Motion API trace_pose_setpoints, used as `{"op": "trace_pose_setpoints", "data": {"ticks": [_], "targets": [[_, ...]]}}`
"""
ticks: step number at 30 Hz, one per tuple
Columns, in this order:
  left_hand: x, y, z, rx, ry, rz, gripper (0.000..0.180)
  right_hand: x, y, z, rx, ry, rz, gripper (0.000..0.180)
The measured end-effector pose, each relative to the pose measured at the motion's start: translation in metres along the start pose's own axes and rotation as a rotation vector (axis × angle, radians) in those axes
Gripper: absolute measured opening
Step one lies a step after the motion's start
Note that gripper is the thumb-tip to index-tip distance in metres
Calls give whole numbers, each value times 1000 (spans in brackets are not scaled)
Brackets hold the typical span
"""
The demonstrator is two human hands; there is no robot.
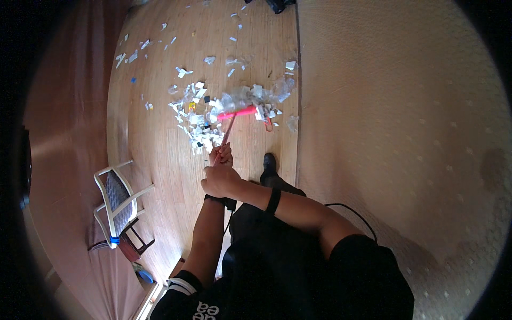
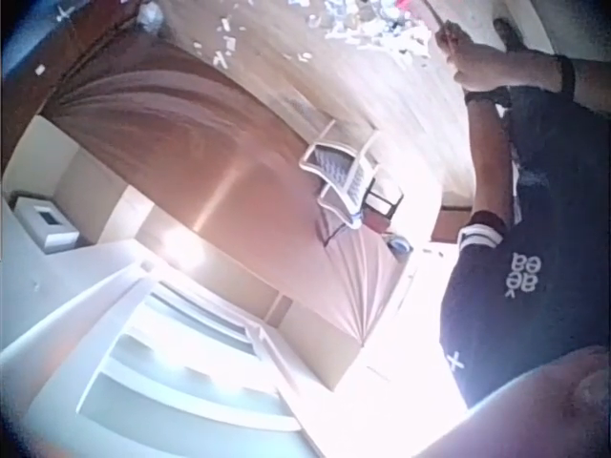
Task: Sweeping paper scraps and debris from the floor using a squeegee-broom and moving chairs to clear the area.
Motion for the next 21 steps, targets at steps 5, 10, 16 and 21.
{"op": "trace_pose_setpoints", "data": {"ticks": [5, 10, 16, 21], "targets": [[23, -22, -2, 31, 284, 64, 15, 5, -15, -9, -26, 68, -105, 36], [29, -60, 8, 12, 460, 181, 10, 1, -25, -37, -49, 115, -215, 29], [8, -109, 22, 35, 470, 273, 13, 25, -16, -49, -175, 196, -405, 35], [-53, -145, 56, 238, 571, 506, 13, 45, -9, -59, 7, 221, -693, 32]]}}
Point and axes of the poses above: each hand's wrist, its own y-axis towards the middle knuckle, its own x-axis out of the palm, z = x × y, the point moved 5 cm from there along y, towards the middle knuckle, and after that the axes turned 5 degrees about y, right-handed, at the moved point
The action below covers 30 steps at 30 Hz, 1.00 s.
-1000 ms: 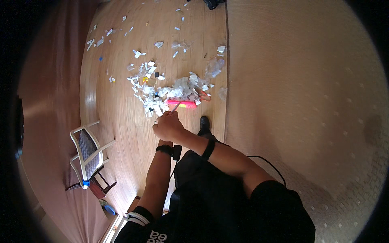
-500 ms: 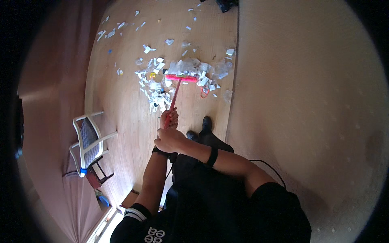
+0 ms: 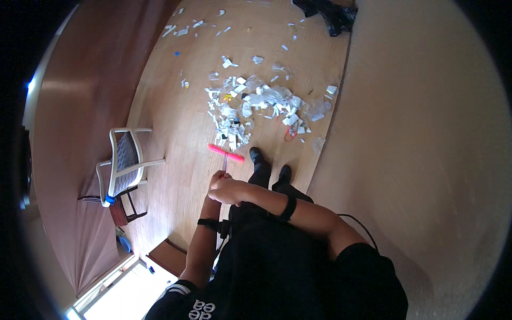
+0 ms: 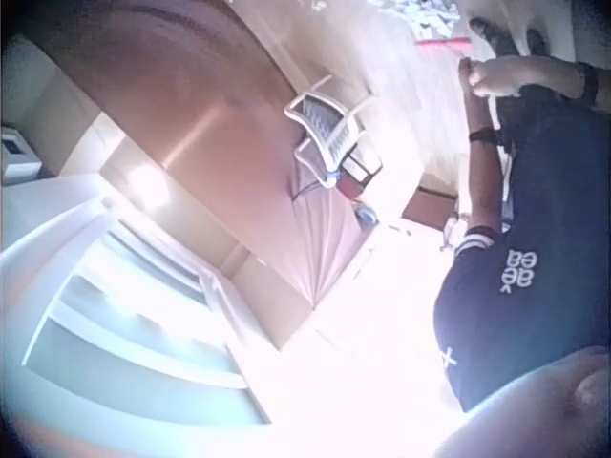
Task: Sweeping paper scraps and debris from the floor using a squeegee-broom and moving chairs to clear the area.
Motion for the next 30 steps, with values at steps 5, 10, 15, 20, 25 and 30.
{"op": "trace_pose_setpoints", "data": {"ticks": [5, 10, 15, 20, 25, 30], "targets": [[-19, 2, -11, -71, -10, 82, 29, 7, 35, 33, 177, 514, -144, 14], [-78, 67, -25, 151, 196, -137, 21, 7, 82, 54, 335, 725, -146, 8], [-73, 102, -23, 18, -242, 104, 8, -11, 113, 71, 386, 771, -11, 8], [-18, 120, 19, -53, -265, 167, 4, -67, 119, 67, 401, 824, 152, 6], [48, 149, 56, -16, -134, 178, 9, -132, 107, 53, 408, 703, 347, 5], [110, 161, 105, -2, -152, 41, 13, -180, 97, 15, 388, 685, 441, 4]]}}
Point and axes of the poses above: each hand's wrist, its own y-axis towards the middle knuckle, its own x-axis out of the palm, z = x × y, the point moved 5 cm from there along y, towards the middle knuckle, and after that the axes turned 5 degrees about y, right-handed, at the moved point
